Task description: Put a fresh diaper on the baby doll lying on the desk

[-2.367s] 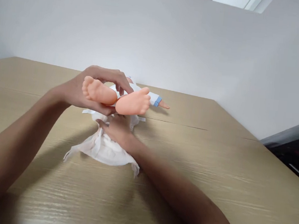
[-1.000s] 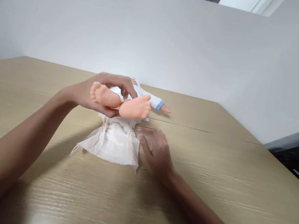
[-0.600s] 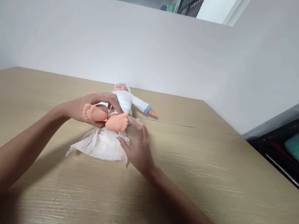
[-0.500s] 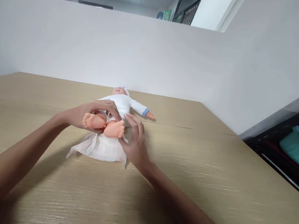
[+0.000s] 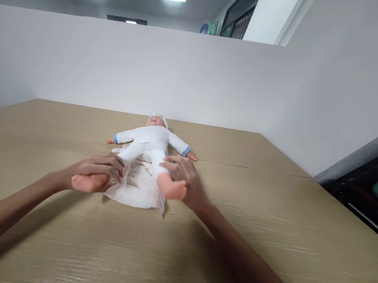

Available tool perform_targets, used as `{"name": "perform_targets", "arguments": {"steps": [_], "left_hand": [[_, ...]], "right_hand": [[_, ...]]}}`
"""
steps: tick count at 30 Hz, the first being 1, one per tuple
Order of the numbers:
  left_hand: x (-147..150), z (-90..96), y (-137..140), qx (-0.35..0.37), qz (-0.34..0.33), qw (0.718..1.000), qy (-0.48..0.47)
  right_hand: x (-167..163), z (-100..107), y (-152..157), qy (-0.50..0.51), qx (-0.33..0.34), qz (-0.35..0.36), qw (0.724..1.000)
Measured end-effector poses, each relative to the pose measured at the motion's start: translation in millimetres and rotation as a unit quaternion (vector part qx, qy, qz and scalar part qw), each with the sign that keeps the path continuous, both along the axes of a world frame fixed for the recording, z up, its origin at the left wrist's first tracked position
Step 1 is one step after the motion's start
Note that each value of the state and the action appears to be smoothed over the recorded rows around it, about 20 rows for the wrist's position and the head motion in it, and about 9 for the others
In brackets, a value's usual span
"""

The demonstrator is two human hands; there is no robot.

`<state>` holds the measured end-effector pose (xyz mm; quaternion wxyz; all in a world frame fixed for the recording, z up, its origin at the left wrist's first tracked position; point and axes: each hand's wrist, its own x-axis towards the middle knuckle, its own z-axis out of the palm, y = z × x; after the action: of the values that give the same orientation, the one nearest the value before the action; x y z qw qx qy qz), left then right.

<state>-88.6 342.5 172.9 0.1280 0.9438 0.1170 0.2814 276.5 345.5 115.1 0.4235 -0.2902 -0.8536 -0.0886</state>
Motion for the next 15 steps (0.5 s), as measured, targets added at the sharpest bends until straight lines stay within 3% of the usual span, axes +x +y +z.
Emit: {"name": "perform_targets", "arguments": {"steps": [5, 15], "left_hand": [[-12.3, -22.7, -5.7, 0.072, 0.007, 0.997, -0.012], [-41.8, -39.9, 4.1, 0.057, -0.01, 0.993, 0.101]], "right_hand": [[9.4, -21.3, 4.6, -0.066, 0.108, 0.022, 0.992], [20.4, -19.8, 2.1, -0.135, 0.068, 0.046, 0.987]]}}
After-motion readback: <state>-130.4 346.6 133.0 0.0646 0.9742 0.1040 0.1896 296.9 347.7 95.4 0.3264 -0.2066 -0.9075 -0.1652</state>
